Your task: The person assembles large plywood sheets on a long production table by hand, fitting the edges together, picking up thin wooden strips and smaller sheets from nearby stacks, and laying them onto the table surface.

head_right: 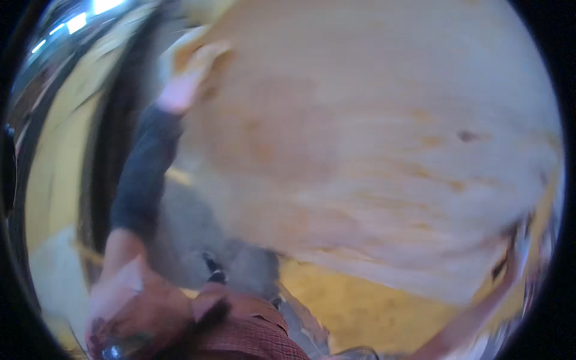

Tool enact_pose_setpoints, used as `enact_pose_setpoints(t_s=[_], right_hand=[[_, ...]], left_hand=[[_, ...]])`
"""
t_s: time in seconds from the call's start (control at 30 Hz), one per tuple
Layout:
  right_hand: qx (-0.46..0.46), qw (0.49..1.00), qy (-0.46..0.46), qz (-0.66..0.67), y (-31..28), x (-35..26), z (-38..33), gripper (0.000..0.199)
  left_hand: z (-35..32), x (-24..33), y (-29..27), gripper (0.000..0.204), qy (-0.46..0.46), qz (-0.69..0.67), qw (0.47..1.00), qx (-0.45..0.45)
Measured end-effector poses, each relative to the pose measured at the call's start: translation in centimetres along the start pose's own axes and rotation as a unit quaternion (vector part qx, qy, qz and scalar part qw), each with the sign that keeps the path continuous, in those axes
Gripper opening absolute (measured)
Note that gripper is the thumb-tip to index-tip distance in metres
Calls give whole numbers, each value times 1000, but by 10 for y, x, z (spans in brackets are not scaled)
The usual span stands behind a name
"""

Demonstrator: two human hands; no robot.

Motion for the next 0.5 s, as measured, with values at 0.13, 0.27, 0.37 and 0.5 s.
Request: enact_pose_setpoints(t_s=[0.13, 0.27, 0.37, 0.5], right_hand=[[20, 978, 137, 158, 228, -126, -41, 64], [-92, 967, -67, 229, 517, -243, -24, 32], [-304, 799, 91, 510, 743, -382, -13, 55], [-400, 814, -244, 343, 912, -686, -78, 29]], left_hand=[[97, 50, -169, 27, 116, 273, 955, 28], [113, 87, -338, 22, 292, 481, 817, 125], [97, 83, -448, 17, 196, 633, 720, 206], [45, 64, -621, 21, 127, 780, 583, 190]])
Point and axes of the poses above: each hand's wrist, its own z-axis towards the middle knuckle, its own y-axis out of the palm, x = y × z, the point moved 7 cm from there along z, towards the middle knuckle, and after that the axes turned 1 degree about -z, right-handed, at the moved point
